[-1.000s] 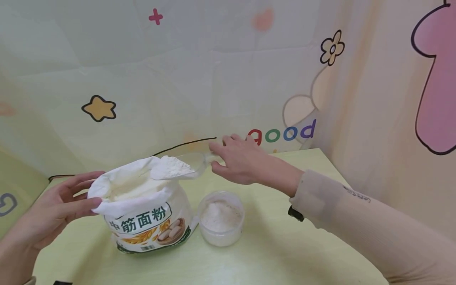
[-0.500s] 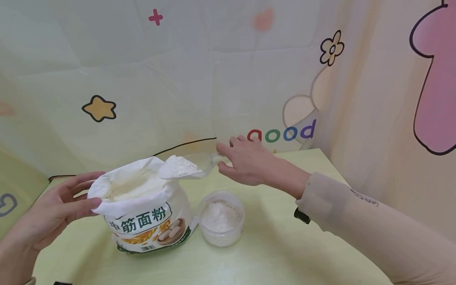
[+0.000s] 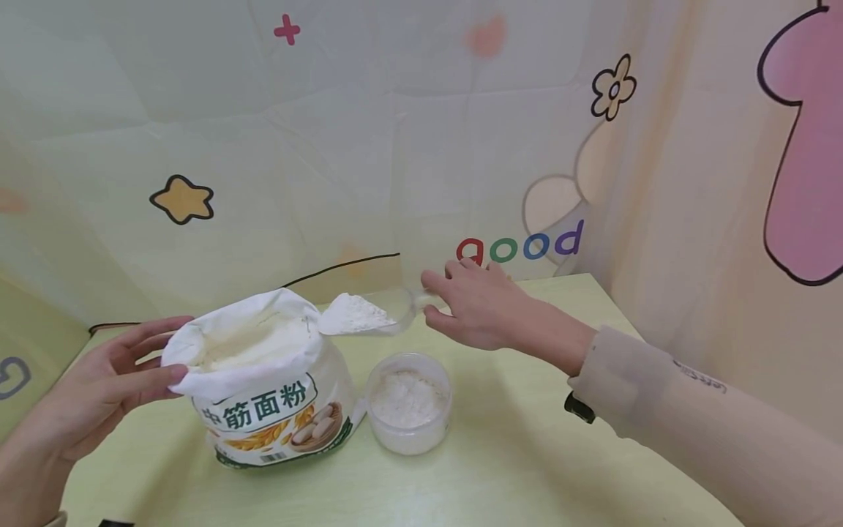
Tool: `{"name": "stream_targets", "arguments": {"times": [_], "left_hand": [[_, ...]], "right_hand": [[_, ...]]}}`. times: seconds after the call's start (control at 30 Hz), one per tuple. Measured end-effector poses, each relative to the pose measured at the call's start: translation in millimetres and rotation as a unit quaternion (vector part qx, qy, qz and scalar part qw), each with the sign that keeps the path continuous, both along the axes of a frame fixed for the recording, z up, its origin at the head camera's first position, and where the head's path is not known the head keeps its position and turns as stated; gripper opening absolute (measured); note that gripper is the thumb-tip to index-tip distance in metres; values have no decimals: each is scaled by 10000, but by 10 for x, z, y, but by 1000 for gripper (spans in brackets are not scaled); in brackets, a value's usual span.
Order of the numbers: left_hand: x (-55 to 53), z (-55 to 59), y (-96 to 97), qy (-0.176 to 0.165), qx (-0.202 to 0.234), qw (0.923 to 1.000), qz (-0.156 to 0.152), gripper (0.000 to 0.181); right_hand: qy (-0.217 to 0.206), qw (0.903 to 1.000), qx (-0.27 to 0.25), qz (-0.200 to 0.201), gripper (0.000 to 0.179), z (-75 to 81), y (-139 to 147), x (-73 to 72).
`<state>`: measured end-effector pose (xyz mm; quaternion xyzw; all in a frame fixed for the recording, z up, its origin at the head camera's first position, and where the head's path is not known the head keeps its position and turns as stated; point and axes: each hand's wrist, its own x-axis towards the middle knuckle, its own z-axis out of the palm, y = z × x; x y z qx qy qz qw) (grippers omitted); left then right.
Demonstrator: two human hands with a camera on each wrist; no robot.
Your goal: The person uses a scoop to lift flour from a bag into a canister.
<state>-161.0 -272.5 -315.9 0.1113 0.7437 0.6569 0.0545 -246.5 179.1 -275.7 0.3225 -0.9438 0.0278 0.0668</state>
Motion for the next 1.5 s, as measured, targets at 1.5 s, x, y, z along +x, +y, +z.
{"name": "stream_targets", "arguments": {"times": [1.5], "left_hand": [[25, -16, 19, -25, 40, 9999, 130, 55]], "right_hand": [[-108, 9988, 428, -214, 28, -253, 430, 106]]}}
